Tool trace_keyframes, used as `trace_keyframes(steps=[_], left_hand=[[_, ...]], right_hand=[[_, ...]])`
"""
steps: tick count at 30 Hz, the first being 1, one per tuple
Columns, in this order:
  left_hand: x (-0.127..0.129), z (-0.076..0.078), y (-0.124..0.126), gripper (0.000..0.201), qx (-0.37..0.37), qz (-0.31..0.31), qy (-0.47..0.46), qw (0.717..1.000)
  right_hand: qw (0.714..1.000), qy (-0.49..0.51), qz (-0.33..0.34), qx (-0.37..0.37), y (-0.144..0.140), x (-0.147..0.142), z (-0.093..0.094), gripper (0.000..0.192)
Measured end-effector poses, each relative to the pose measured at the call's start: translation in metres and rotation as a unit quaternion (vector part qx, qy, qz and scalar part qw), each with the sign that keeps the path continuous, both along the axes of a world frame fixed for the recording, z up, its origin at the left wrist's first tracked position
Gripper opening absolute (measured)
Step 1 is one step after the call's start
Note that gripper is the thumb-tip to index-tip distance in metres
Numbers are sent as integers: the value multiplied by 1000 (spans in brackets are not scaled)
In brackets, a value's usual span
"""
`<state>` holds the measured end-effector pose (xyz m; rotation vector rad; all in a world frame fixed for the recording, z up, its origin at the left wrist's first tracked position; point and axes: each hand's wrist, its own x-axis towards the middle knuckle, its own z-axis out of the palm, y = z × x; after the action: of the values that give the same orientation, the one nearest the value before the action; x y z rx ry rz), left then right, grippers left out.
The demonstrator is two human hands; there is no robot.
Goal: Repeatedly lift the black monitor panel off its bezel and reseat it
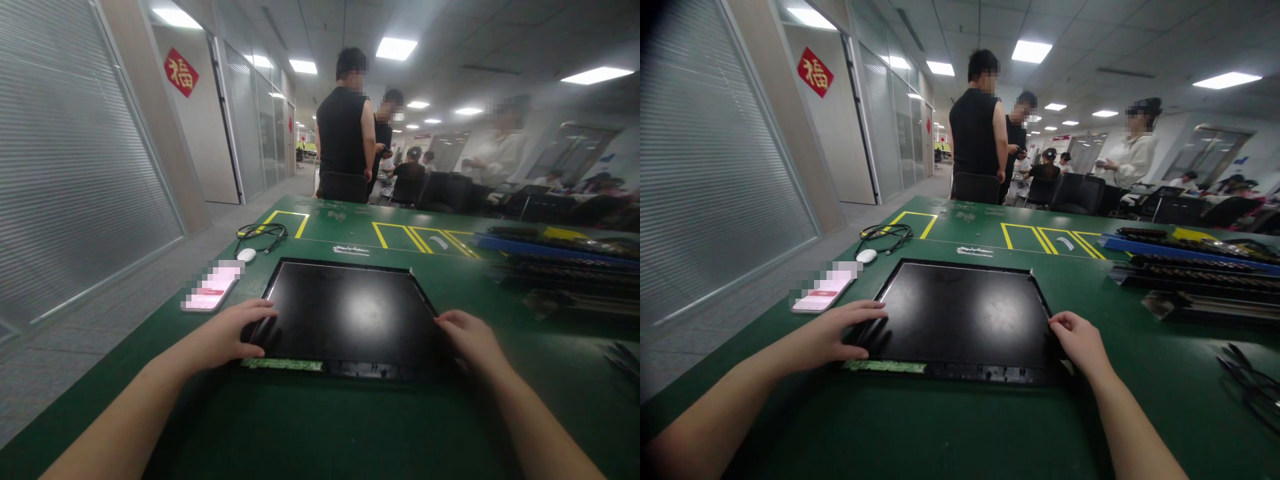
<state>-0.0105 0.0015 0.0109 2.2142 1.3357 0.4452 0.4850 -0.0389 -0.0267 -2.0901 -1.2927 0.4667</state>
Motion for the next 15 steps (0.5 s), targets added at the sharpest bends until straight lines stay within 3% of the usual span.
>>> trace_keyframes(steps=[7,15], left_hand=[[2,6,-5,54,26,-65,20,997],[4,8,-6,51,40,-82,32,995]], right_hand=[[1000,-11,-6,-6,0,-1,3,29],[1000,-13,-3,-10,1,-1,2,29]])
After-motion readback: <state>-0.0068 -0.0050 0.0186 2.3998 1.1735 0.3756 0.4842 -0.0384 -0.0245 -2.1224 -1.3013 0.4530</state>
